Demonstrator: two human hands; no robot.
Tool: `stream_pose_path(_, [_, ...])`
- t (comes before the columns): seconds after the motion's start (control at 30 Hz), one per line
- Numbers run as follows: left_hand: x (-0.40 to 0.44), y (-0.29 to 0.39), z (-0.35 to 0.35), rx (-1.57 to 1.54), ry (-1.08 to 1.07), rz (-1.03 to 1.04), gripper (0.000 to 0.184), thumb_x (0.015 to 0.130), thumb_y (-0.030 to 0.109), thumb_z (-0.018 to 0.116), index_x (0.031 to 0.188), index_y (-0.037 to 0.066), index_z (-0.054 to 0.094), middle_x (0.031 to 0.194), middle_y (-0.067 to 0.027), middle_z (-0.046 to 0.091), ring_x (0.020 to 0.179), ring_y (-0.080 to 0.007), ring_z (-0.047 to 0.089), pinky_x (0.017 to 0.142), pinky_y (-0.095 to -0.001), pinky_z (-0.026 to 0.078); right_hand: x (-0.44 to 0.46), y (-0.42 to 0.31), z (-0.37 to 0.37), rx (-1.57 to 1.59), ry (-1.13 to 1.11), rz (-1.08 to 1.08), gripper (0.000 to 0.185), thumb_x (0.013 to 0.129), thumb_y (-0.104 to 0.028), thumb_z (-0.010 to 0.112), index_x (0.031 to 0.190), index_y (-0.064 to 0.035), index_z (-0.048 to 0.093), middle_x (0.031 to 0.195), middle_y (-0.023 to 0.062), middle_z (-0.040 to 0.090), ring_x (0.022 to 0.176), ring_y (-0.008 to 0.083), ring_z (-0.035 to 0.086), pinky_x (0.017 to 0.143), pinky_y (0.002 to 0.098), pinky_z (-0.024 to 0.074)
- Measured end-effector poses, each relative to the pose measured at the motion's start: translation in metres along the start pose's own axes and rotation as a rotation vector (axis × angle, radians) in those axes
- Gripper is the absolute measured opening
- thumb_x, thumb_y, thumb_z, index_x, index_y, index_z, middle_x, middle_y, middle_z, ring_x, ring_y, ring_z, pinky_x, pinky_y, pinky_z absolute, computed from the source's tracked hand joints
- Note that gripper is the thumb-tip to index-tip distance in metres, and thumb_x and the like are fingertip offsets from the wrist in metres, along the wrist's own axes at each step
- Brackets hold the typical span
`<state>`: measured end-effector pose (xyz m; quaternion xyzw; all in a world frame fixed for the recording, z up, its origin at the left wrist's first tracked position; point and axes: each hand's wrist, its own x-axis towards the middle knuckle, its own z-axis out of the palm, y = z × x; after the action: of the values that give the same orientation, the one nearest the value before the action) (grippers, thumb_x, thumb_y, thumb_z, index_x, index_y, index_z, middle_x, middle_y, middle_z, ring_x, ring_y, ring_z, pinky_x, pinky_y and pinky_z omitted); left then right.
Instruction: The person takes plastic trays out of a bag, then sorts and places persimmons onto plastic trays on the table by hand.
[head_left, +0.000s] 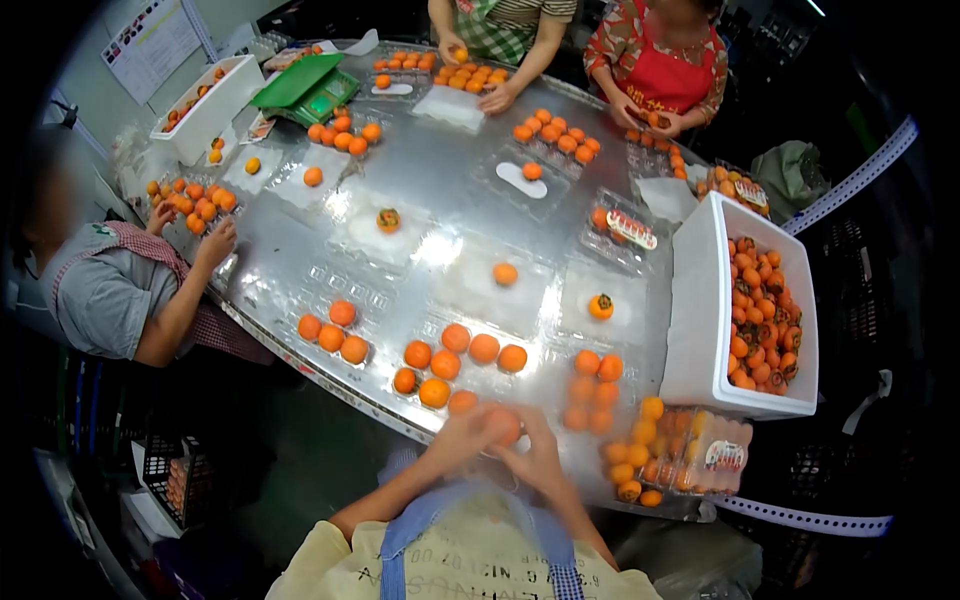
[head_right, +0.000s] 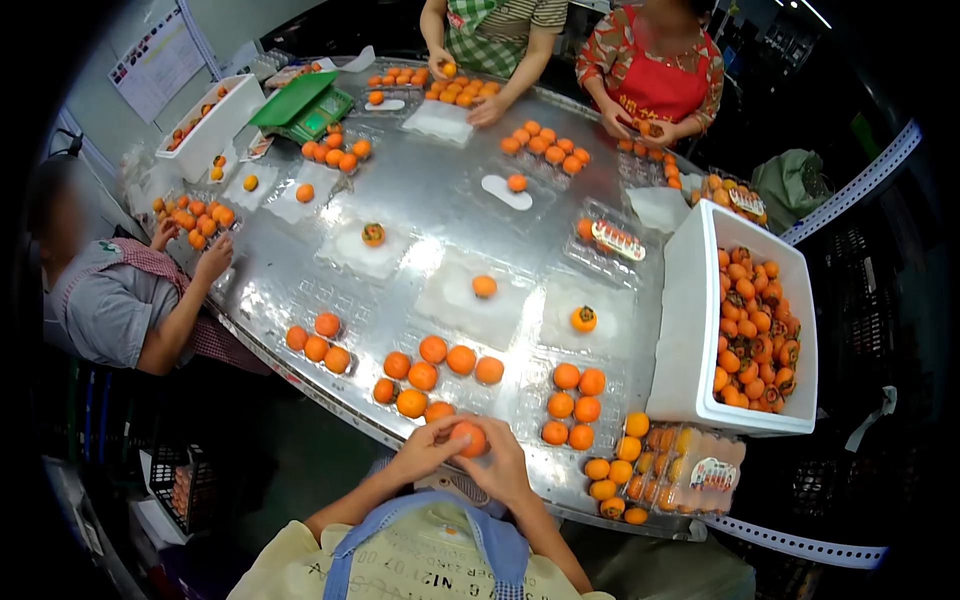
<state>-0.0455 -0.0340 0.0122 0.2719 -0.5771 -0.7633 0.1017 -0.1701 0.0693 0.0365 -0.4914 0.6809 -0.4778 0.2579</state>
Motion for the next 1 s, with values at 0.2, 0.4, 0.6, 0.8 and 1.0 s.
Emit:
stream_pose_path(0.2, [0.001,0.001,-0.027,0.109,-0.077,0.073,0.048,0.085,0.018,0.065,0.125,-0.001,0.047,0.113,-0.0088,0.055,0.1,-0.0133,0.055,0.086,-0.0253,0.047,0.014,-0.021,0.029,-0.22,0.033,-0.126,0.052,0.06,-0.007,0.076,0.108,-0.0041,0.058,0.108,0.0123,0.059,0.1,0.0326,0.056,0.084,0.0369,0.0471])
stream_pose_path(0.4, [-0.002,-0.007,-0.077,-0.215,-0.009,-0.08,0.042,0.085,0.015,0.066,0.12,0.0,0.05,0.108,-0.0082,0.057,0.096,-0.0142,0.057,0.081,-0.0273,0.051,0.047,-0.047,0.06,-0.226,-0.023,-0.106,0.055,0.062,-0.013,0.078,0.112,-0.0037,0.056,0.109,0.0114,0.058,0.103,0.0297,0.053,0.088,0.0376,0.0424])
stream_pose_path(0.6, [-0.013,0.009,-0.142,-0.373,0.075,-0.084,0.02,0.09,0.02,0.057,0.101,0.003,0.057,0.087,-0.0084,0.059,0.082,-0.0201,0.062,0.069,-0.033,0.056,0.078,-0.05,0.101,-0.122,0.02,-0.179,0.054,0.066,-0.013,0.077,0.114,-0.0016,0.054,0.107,0.0147,0.058,0.096,0.0301,0.056,0.082,0.0367,0.0454])
stream_pose_path(0.8, [-0.004,0.017,-0.199,-0.679,0.159,-0.262,0.018,0.089,0.022,0.058,0.084,0.005,0.058,0.078,-0.0061,0.059,0.073,-0.0176,0.061,0.054,-0.0283,0.054,0.11,-0.05,0.132,-0.076,0.069,-0.161,0.043,0.068,-0.008,0.074,0.107,-0.0005,0.058,0.098,0.0161,0.06,0.087,0.0296,0.06,0.075,0.0346,0.0482])
stream_pose_path(1.0, [0.025,0.013,-0.215,-0.696,0.105,-0.212,0.016,0.088,0.018,0.059,0.082,0.003,0.057,0.075,-0.0078,0.058,0.068,-0.0175,0.059,0.051,-0.0272,0.05,0.133,-0.056,0.133,-0.192,0.105,-0.154,0.027,0.071,-0.002,0.069,0.098,-0.0029,0.064,0.091,0.0126,0.063,0.079,0.0257,0.062,0.068,0.0311,0.0504])
